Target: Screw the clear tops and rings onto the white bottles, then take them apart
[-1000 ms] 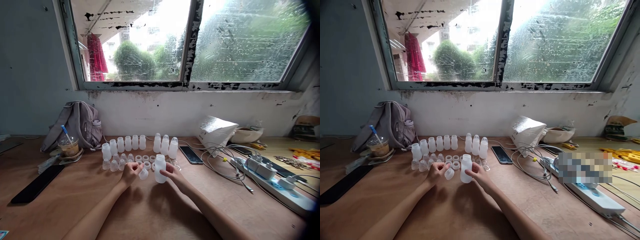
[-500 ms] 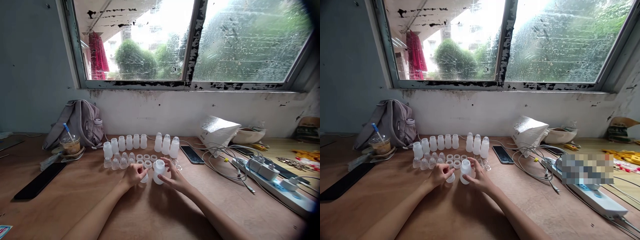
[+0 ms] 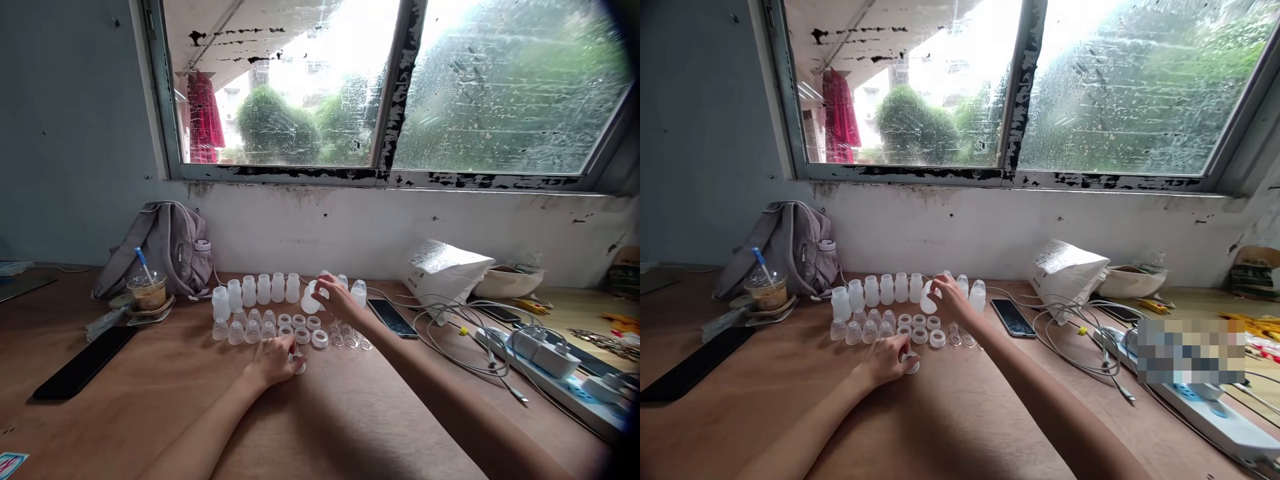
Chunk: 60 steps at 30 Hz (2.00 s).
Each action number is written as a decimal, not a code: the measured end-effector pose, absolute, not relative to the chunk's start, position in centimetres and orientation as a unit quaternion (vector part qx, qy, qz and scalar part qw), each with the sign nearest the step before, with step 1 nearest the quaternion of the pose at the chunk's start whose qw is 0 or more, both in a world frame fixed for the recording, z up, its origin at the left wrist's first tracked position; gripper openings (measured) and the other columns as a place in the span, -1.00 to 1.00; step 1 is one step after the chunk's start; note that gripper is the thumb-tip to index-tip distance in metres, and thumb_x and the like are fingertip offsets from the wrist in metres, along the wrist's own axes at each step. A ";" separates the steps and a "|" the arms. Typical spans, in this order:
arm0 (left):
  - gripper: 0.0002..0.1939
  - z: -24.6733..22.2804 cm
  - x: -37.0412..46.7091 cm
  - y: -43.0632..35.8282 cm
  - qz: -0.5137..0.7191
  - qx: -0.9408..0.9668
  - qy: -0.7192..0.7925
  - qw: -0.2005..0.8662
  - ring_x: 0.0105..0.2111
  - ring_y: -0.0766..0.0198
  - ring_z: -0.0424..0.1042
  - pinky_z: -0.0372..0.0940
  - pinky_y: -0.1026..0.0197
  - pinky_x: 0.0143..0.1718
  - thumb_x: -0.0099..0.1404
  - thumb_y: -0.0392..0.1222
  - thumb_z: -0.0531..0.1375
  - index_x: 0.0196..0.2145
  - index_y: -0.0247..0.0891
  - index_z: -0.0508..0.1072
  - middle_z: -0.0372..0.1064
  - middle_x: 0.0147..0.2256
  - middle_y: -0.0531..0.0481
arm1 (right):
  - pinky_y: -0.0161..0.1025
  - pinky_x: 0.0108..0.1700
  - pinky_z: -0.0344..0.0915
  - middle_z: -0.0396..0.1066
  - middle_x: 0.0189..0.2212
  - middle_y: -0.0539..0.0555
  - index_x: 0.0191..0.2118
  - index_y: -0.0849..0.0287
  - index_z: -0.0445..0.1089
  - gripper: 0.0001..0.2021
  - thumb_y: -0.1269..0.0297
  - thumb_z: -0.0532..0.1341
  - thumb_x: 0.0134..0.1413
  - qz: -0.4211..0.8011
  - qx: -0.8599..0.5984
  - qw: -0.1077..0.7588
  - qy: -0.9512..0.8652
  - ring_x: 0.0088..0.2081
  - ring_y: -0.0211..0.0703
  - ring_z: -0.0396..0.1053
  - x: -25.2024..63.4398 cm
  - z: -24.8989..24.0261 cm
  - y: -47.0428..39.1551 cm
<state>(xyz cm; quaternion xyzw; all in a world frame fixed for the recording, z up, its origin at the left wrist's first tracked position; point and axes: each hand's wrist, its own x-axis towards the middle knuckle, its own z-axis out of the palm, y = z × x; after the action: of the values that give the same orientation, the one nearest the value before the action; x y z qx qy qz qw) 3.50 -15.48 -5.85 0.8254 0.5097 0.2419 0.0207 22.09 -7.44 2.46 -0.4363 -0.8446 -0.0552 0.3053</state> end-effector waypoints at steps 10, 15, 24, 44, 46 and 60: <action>-0.64 -5.4 3.5 -15.8 0.194 0.823 0.534 0.026 -0.35 0.15 0.39 0.18 0.21 -0.39 0.10 0.10 0.09 -0.22 -0.17 0.27 0.34 -0.26 -0.04 | -0.13 -0.16 -0.06 0.38 -0.28 0.16 -0.35 0.15 0.41 -0.86 0.40 0.11 0.03 -0.193 -0.484 0.136 -0.842 -0.13 -0.01 0.13 20.0 1.5 -0.3; -0.56 -5.8 3.3 -15.5 0.168 0.821 0.544 0.047 -0.30 0.13 0.38 0.21 0.16 -0.31 0.06 0.19 0.09 -0.22 -0.17 0.31 0.29 -0.21 -0.06 | -0.07 -0.11 -0.11 0.41 -0.34 0.18 -0.40 0.14 0.41 -0.83 0.46 0.09 -0.01 -0.206 -0.495 0.108 -0.837 -0.12 0.03 0.12 19.6 0.7 1.0; -0.62 -6.4 3.5 -15.3 0.209 0.832 0.509 0.072 -0.32 0.16 0.36 0.21 0.21 -0.37 -0.01 0.11 0.16 -0.29 -0.17 0.28 0.28 -0.27 0.00 | -0.03 -0.09 -0.12 0.43 -0.39 0.21 -0.39 0.18 0.42 -0.83 0.47 0.09 -0.03 -0.202 -0.522 0.095 -0.823 -0.13 0.04 0.15 19.4 0.6 2.2; -0.61 -7.7 0.1 -15.9 0.269 0.883 0.385 -0.007 -0.32 0.21 0.36 0.28 0.25 -0.35 -0.02 -0.24 0.12 -0.17 -0.23 0.22 0.30 -0.27 -0.02 | -0.39 -0.50 0.11 0.28 -0.48 0.00 -0.27 0.16 0.15 -0.89 0.34 0.02 0.02 0.143 -0.325 0.340 -0.871 -0.55 -0.32 0.20 18.1 -8.6 -15.6; -0.64 -7.7 0.1 -15.8 0.266 0.889 0.371 -0.019 -0.32 0.20 0.36 0.27 0.24 -0.35 -0.01 -0.21 0.12 -0.19 -0.24 0.24 0.32 -0.30 -0.02 | -0.39 -0.50 0.11 0.28 -0.50 0.00 -0.32 0.16 0.14 -0.92 0.39 0.01 0.00 0.122 -0.321 0.345 -0.873 -0.55 -0.32 0.18 18.0 -9.0 -15.3; -0.65 -6.1 0.3 -16.4 0.213 0.885 0.415 0.003 -0.32 0.23 0.36 0.26 0.27 -0.34 0.11 -0.04 0.12 -0.15 -0.20 0.29 0.31 -0.27 -0.01 | -0.34 -0.38 0.18 0.25 -0.35 0.07 -0.29 0.17 0.17 -0.73 0.51 0.02 -0.22 0.053 -0.347 0.311 -0.883 -0.39 -0.22 0.23 19.9 -8.3 -15.0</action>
<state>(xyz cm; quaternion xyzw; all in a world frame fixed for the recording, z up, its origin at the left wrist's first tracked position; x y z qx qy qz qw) 0.26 -16.39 -6.08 0.8845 0.4150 0.2131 0.0028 19.89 -15.03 -8.29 -0.3470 -0.8831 0.0525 0.3113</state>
